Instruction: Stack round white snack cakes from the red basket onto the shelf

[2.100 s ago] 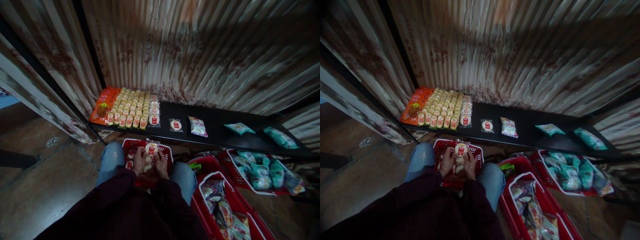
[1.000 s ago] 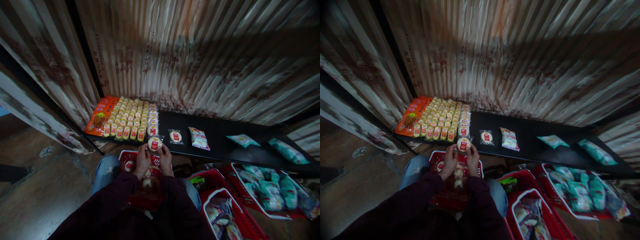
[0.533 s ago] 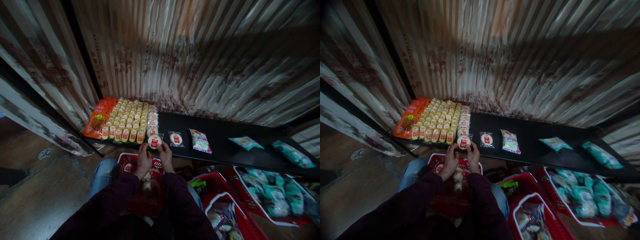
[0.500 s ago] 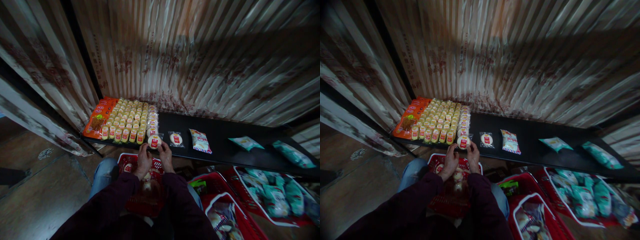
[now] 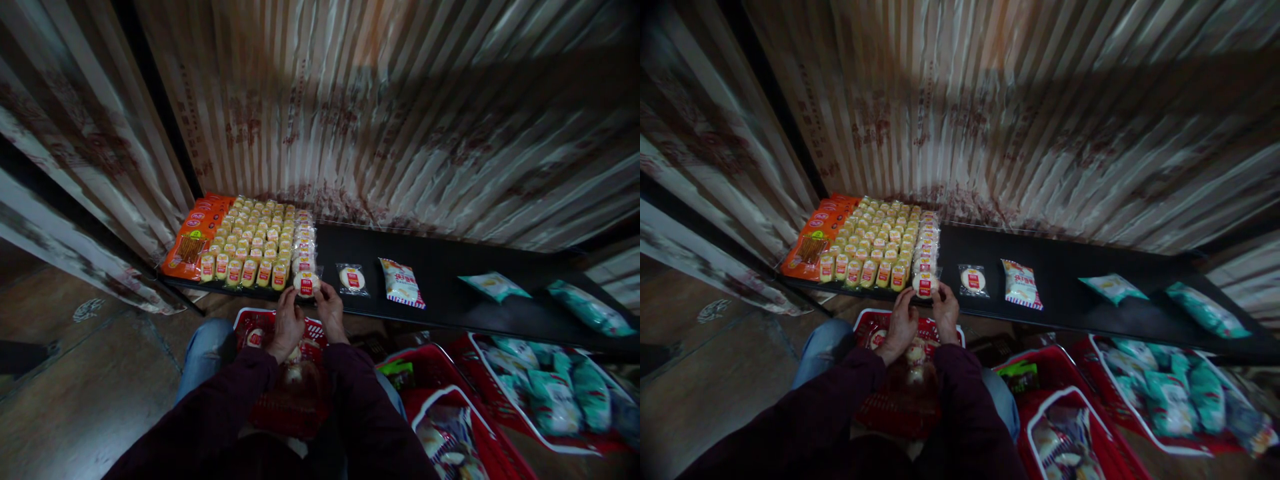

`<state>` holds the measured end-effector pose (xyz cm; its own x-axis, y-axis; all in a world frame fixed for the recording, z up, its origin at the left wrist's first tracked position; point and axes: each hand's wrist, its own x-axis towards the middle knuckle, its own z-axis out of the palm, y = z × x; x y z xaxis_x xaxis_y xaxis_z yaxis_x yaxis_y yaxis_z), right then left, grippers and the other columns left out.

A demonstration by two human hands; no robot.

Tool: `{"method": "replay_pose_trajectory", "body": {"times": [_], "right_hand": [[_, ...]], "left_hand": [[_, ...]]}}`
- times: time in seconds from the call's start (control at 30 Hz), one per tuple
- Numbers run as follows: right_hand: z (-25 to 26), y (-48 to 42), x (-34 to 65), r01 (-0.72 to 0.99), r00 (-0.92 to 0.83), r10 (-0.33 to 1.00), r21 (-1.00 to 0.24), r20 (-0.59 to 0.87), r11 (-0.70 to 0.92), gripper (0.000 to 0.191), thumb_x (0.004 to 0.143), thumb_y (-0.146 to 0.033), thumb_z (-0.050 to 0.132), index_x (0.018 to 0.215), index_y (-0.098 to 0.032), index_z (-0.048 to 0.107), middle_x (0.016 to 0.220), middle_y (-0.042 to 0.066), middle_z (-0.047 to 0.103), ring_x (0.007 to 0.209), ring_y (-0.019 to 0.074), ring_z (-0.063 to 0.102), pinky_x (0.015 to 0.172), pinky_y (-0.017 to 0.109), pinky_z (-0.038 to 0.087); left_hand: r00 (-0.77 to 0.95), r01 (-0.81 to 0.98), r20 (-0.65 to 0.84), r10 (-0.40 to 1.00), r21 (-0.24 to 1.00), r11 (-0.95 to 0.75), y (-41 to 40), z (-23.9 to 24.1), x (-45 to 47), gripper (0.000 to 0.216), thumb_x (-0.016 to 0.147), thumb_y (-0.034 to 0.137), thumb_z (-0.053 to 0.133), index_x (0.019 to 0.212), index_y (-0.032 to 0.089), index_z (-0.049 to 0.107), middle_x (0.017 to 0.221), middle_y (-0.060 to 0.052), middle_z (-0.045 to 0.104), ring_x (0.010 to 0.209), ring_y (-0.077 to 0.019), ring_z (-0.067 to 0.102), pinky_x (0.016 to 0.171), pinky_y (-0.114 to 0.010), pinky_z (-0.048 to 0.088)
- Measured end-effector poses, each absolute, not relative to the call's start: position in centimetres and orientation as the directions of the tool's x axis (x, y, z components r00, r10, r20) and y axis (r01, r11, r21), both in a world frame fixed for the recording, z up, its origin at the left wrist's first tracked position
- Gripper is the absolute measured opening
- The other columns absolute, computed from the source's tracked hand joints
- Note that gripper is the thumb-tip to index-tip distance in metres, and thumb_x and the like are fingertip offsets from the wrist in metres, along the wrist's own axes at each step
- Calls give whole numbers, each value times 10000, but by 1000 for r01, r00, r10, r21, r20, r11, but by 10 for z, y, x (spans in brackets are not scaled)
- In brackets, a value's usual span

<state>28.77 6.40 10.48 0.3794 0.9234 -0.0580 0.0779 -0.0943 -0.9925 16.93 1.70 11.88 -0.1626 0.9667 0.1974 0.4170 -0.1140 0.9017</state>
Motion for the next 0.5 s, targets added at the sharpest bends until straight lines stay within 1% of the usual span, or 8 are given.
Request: {"method": "replay_pose_trajectory", "body": {"times": [0.13,0.33,0.4,0.5], "right_hand": [[103,69,290,117,377,926,-991,-22,-71,357,683,-454,639,914,-190,706,862,44,746,768,196,632,771,338,510],[102,75,290,201,344,939,-977,7,-66,339,726,-445,605,951,-212,706,907,32,741,783,190,627,813,344,498],[103,76,290,248,350,936,-966,24,-68,339,734,-438,596,959,-212,713,916,37,734,787,190,618,814,342,491],[104,78,290,367,395,915,-927,83,-73,327,724,-422,607,932,-201,730,903,55,714,790,197,593,817,351,475]], "left_hand": [[-142,417,204,969,900,-128,19,118,169,554,736,18,451,1254,163,581,1370,-120,544,1316,-225,484,1147,-422,384],[-107,462,206,973,877,-134,23,115,170,604,729,17,454,1311,146,557,1394,-135,530,1333,-238,466,1166,-443,352],[-94,479,205,974,867,-136,23,113,170,611,730,16,455,1321,138,554,1400,-146,524,1337,-245,462,1165,-448,354],[-74,496,214,974,855,-150,23,112,170,612,730,20,462,1321,145,561,1411,-145,516,1344,-251,453,1163,-454,356]]}}
